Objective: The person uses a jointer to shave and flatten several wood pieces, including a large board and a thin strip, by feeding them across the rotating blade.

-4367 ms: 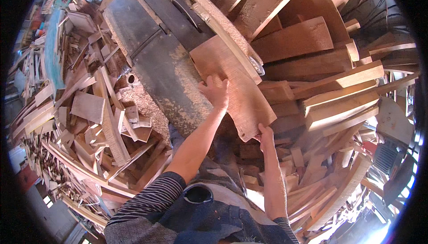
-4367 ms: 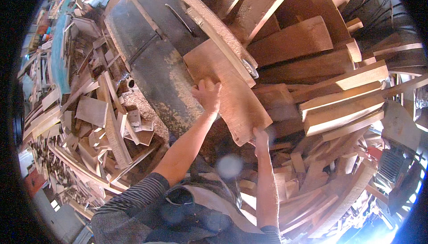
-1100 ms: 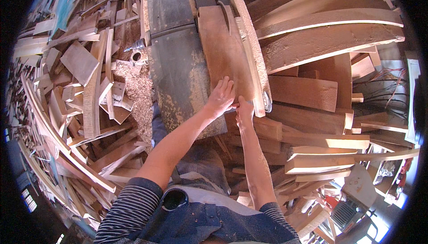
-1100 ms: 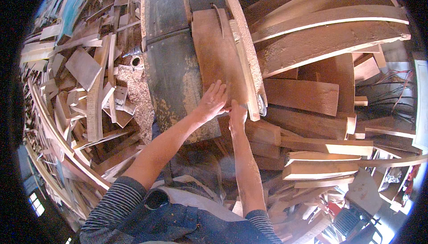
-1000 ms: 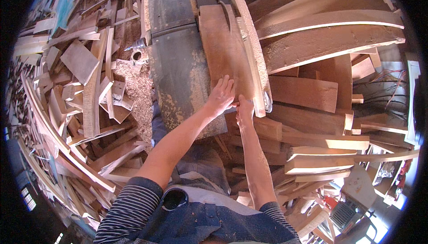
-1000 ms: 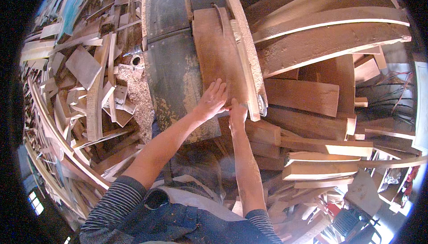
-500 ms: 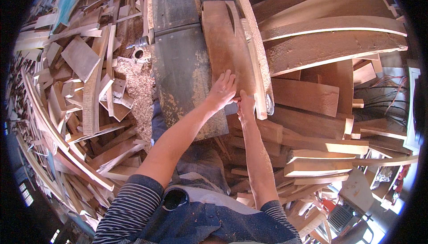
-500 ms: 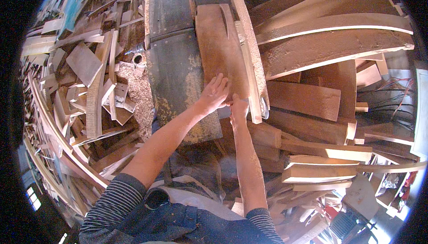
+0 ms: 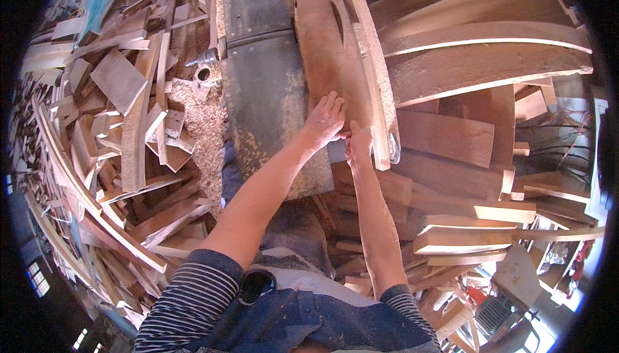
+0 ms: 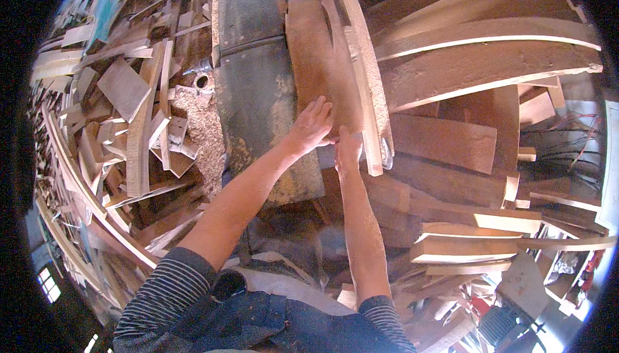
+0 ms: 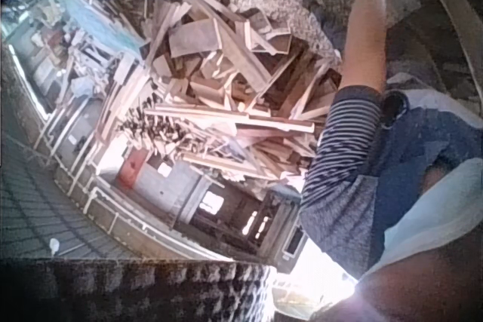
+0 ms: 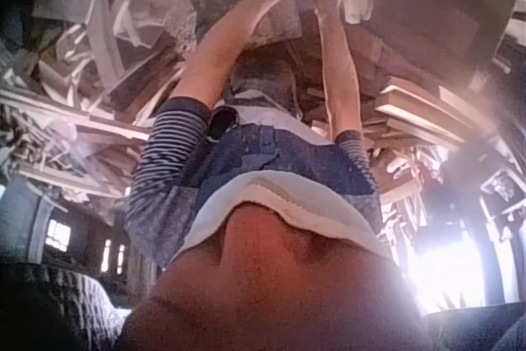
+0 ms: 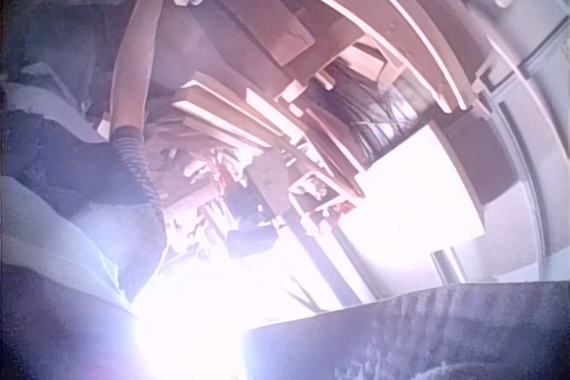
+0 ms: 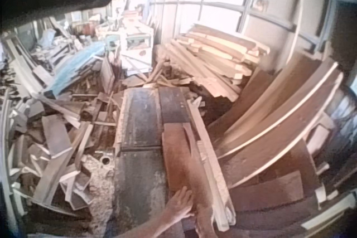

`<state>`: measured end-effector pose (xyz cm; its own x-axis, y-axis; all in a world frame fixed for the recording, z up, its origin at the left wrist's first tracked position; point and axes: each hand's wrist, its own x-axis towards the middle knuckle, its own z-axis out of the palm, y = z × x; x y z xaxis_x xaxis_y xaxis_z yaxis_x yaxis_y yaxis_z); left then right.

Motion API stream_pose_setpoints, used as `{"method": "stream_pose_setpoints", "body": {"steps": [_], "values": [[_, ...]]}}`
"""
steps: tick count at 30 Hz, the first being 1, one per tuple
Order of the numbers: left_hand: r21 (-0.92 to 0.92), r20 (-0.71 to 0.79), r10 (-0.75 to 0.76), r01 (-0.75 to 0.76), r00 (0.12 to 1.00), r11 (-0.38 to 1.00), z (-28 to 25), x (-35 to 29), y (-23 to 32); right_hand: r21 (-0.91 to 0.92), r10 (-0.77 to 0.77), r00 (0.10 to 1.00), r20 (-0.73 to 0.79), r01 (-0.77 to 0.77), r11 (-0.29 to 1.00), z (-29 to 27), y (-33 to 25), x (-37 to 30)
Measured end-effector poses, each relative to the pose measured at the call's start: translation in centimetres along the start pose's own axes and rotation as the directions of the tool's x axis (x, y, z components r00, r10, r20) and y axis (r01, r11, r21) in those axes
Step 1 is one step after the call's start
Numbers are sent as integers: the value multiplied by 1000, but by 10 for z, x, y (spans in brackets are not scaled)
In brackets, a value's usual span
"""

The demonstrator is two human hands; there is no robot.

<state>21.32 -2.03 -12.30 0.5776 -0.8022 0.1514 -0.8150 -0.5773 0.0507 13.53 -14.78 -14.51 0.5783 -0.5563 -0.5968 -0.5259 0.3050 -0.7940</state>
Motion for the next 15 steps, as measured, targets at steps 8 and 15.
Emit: {"method": "stream_pose_setpoints", "body": {"steps": [8,15], "values": [[15,-39,-7,7,999,1000,4,3,-5,-99,90,995,-33,-93,991,1,-3,4],[34,-20,-11,12,1000,999,1,6,-6,-83,74,997,-23,-76,994,2,-8,3]]}}
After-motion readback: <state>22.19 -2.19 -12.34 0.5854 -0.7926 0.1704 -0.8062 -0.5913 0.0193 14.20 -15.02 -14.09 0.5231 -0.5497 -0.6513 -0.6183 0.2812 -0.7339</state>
